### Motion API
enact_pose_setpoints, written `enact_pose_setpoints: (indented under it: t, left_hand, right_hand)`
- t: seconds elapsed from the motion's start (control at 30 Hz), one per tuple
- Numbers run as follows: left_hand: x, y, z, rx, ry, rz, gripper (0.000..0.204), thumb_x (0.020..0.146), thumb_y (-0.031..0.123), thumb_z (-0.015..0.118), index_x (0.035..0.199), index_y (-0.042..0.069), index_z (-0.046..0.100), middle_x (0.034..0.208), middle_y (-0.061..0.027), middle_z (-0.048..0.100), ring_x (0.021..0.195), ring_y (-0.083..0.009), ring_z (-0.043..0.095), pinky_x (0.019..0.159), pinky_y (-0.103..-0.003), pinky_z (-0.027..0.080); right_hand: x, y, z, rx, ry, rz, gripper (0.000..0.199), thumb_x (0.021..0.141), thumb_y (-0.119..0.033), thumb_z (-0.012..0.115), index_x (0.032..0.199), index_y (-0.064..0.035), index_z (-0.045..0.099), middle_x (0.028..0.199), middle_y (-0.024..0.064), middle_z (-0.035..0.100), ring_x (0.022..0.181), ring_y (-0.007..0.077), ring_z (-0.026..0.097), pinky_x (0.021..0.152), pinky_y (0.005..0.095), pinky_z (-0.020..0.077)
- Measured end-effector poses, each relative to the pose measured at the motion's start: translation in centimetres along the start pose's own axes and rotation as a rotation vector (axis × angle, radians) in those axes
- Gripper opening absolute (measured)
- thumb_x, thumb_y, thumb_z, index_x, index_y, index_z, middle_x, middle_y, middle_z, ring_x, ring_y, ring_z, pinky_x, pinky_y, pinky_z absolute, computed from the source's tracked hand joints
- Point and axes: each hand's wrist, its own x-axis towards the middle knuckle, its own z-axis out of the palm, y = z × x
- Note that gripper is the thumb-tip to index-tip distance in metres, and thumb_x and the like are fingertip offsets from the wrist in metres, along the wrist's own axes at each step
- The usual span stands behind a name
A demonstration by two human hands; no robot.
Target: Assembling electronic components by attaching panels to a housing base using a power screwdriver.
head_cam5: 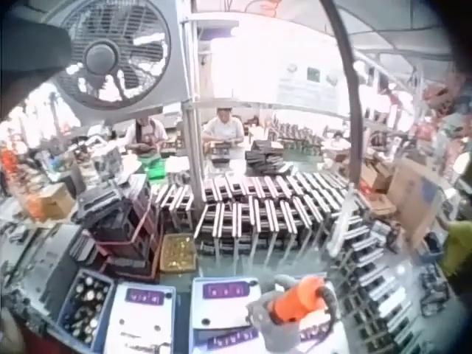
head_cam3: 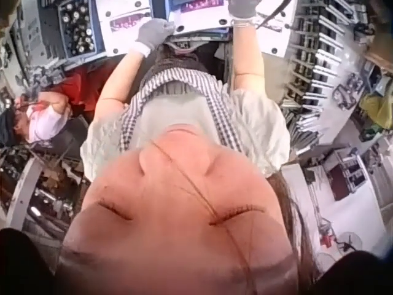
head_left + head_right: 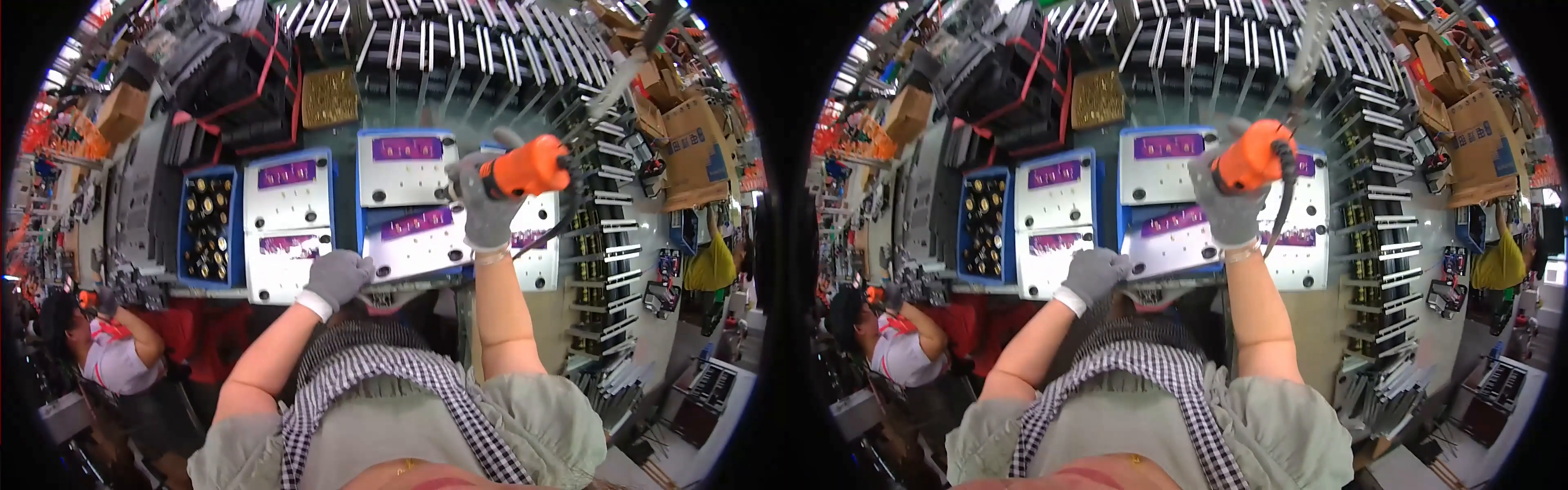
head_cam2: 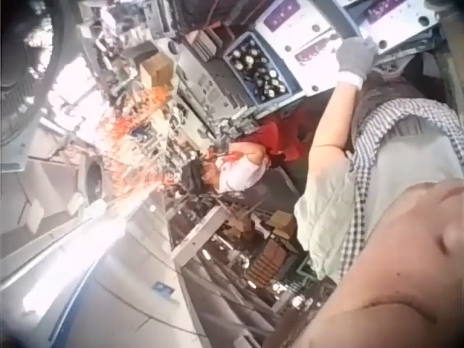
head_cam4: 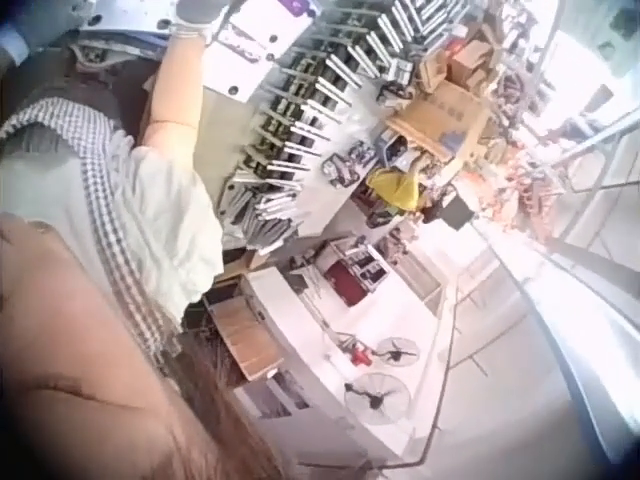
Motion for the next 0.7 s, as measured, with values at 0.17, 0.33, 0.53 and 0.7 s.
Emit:
enact_pose_setpoints:
  t: [0.17,0.33,0.53,0.7]
  left_hand:
    - [-0.7,0.3,0.0,-0.203,-0.046,-0.028,0.048,0.091,0.044,0.055,0.076,0.003,0.073,0.07,-0.0192,0.067,0.066,-0.0347,0.066,0.069,-0.044,0.052]
    - [0.1,0.7,-3.1,-0.286,-0.135,0.01,0.044,0.088,0.039,0.063,0.074,-0.002,0.073,0.062,-0.0184,0.064,0.058,-0.0289,0.062,0.061,-0.038,0.05]
    - [-1.9,-0.8,-0.1,0.253,0.006,0.23,0.022,0.092,0.024,0.054,0.088,0.007,0.067,0.08,-0.0156,0.065,0.076,-0.0344,0.068,0.067,-0.048,0.055]
    - [-2.5,-3.1,2.2,0.377,0.032,0.344,0.02,0.093,0.027,0.055,0.099,0.012,0.067,0.087,-0.0134,0.066,0.084,-0.032,0.07,0.066,-0.048,0.053]
  right_hand:
    - [0.2,0.4,0.2,-0.018,-0.099,0.02,0.066,0.084,-0.009,0.074,0.134,0.0033,0.032,0.077,0.012,0.067,0.068,0.0201,0.067,0.069,0.0329,0.0568]
    - [0.1,0.3,1.3,0.058,-0.206,0.1,0.07,0.084,-0.01,0.075,0.137,0.0034,0.032,0.079,0.0128,0.068,0.068,0.0217,0.067,0.063,0.0329,0.0557]
    - [-1.2,-0.7,1.2,0.113,-0.133,0.175,0.059,0.083,0.008,0.067,0.135,0.0002,0.041,0.083,0.0061,0.066,0.072,0.0133,0.066,0.061,0.0244,0.0543]
    - [-2.3,-0.7,0.6,0.017,-0.065,0.165,0.057,0.083,0.004,0.069,0.134,-0.0007,0.042,0.084,0.0064,0.065,0.072,0.0143,0.065,0.064,0.0262,0.0547]
